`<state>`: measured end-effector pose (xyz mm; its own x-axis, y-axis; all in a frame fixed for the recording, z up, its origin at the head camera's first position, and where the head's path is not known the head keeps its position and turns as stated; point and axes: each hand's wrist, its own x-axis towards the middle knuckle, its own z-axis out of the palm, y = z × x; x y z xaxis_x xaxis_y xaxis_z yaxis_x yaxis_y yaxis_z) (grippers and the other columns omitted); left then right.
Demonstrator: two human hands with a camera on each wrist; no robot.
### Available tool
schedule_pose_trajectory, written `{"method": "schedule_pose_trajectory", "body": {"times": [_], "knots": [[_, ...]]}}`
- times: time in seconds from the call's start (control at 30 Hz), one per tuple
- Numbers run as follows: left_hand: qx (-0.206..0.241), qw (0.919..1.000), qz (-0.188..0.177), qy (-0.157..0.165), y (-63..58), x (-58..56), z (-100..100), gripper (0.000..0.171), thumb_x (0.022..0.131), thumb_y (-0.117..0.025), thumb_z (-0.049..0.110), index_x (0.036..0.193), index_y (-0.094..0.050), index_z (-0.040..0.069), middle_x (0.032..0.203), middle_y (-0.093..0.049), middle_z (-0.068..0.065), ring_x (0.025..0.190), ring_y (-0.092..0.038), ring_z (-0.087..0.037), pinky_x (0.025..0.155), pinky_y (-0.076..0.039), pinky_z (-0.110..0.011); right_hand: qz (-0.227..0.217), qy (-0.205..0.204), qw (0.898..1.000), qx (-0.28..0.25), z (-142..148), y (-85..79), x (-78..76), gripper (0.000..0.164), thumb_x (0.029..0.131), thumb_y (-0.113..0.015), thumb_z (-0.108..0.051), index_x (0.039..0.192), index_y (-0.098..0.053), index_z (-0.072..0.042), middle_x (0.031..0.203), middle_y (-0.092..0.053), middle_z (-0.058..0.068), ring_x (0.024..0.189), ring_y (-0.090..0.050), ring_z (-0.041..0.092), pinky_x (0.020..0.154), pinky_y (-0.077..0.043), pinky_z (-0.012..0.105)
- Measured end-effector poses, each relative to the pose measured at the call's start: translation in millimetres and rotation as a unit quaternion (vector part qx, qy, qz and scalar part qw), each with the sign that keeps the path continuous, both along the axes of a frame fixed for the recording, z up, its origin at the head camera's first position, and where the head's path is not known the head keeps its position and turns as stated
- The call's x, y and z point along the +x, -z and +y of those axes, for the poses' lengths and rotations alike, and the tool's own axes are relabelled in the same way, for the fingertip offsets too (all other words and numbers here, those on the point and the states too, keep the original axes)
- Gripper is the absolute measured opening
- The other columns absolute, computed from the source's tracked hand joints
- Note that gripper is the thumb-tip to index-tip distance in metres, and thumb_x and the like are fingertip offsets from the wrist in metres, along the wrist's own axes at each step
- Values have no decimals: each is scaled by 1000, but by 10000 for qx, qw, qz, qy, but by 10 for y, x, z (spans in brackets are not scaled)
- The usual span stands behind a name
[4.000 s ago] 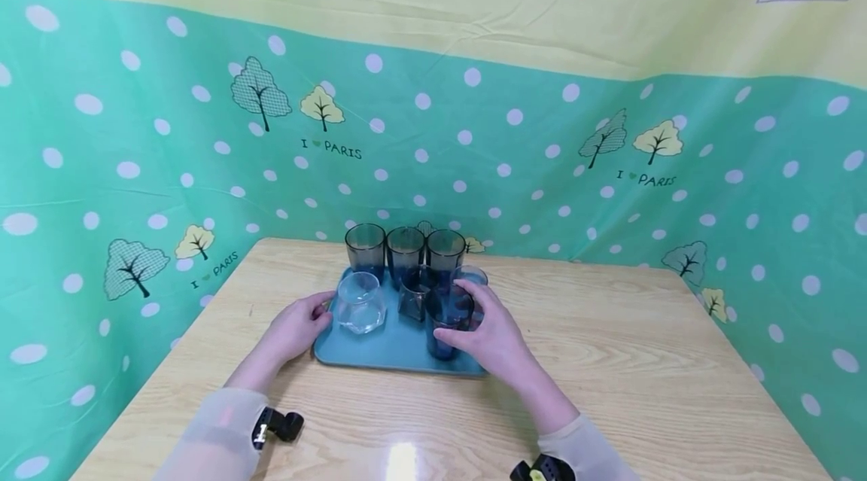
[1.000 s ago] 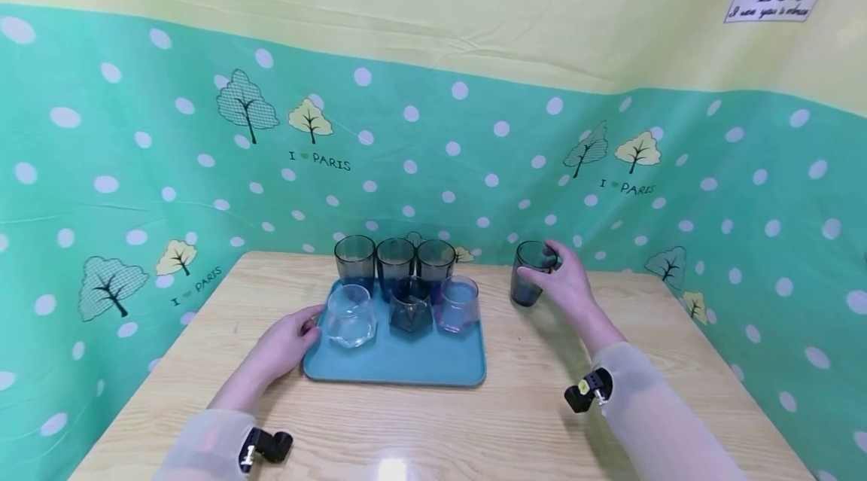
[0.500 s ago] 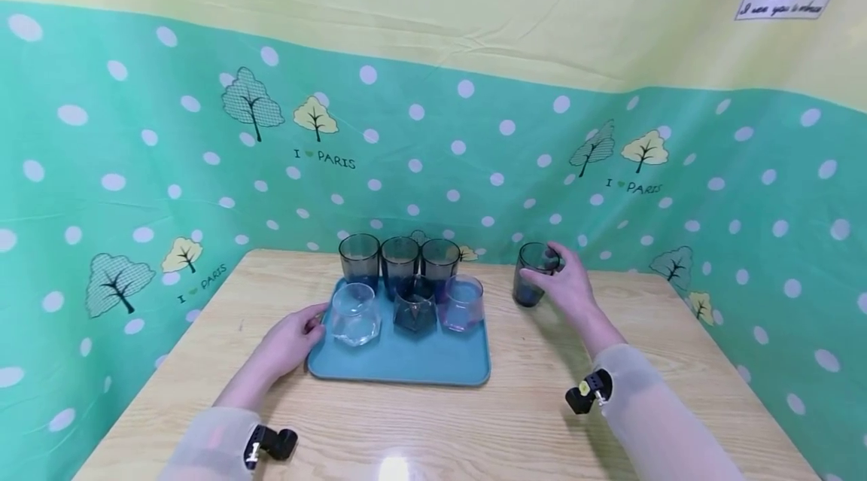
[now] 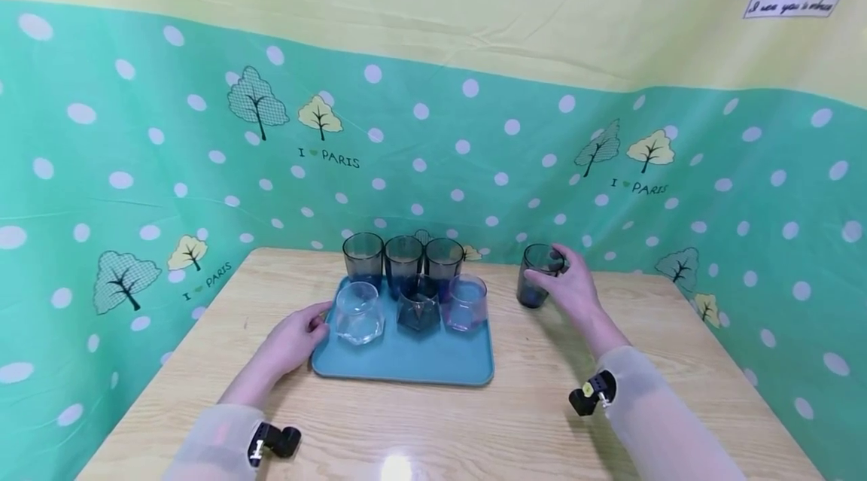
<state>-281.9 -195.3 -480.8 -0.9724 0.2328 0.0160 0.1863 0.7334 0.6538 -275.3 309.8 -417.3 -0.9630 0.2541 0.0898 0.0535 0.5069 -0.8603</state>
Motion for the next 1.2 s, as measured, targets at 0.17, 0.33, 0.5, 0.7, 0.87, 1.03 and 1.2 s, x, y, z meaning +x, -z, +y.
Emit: {"method": "schedule_pose_trajectory", "body": {"times": [0.17, 0.33, 0.5, 0.7, 0.87, 1.03, 1.2], "knots": [[-12, 10000, 13, 25, -19, 6, -11, 51, 111, -61, 11, 158, -54, -4, 96, -61, -5, 88, -58, -23, 83, -48, -44, -57, 37, 10000, 19, -12, 5, -5, 105, 96, -88, -41, 175, -26, -11, 173, -32, 21, 157, -35, 46, 123, -36, 60], [-28, 10000, 29, 44, -21, 9, 1, 51, 111, -61, 12, 158, -54, -3, 95, -61, -4, 88, -58, -22, 82, -48, -44, -40, -28, 9998, 179, 5, 11, 15, 104, 98, -86, -44, 176, -25, -11, 173, -31, 23, 156, -35, 47, 123, -37, 61], [-22, 10000, 28, 51, -11, 8, 3, 51, 111, -61, 12, 158, -54, -3, 93, -59, -3, 84, -56, -21, 79, -47, -41, 56, -136, 9995, 275, 11, 25, 12, 105, 99, -85, -43, 176, -22, -8, 171, -32, 24, 156, -34, 47, 124, -35, 61], [-9, 10000, 34, 25, -16, 16, -6, 50, 111, -60, 11, 158, -54, -4, 94, -59, -4, 86, -57, -21, 81, -47, -43, -21, -237, 9994, 232, -1, 27, -12, 107, 100, -83, -41, 177, -16, -10, 173, -30, 24, 159, -31, 48, 125, -33, 63], [-11, 10000, 31, 27, -8, 10, -9, 50, 111, -60, 12, 158, -54, -4, 95, -59, -4, 87, -57, -22, 82, -47, -43, -107, -261, 9993, 249, -1, 20, -14, 115, 100, -83, -46, 179, -7, -14, 180, -15, 24, 163, -19, 50, 127, -26, 66], [12, 10000, 49, 41, -6, 6, -9, 50, 110, -60, 12, 158, -54, -4, 93, -59, -4, 85, -57, -21, 80, -47, -42, 146, -114, 9990, 400, -28, -11, 12, 119, 97, -86, -48, 179, -6, -14, 182, -12, 20, 165, -15, 46, 128, -22, 66], [20, 10000, 19, 34, -4, 2, -10, 50, 111, -60, 12, 158, -54, -3, 95, -60, -4, 87, -57, -21, 81, -47, -43, 454, 87, 9964, 714, -100, -128, 75, 117, 96, -87, -45, 179, -10, -16, 182, -13, 19, 165, -17, 47, 127, -24, 68]]}}
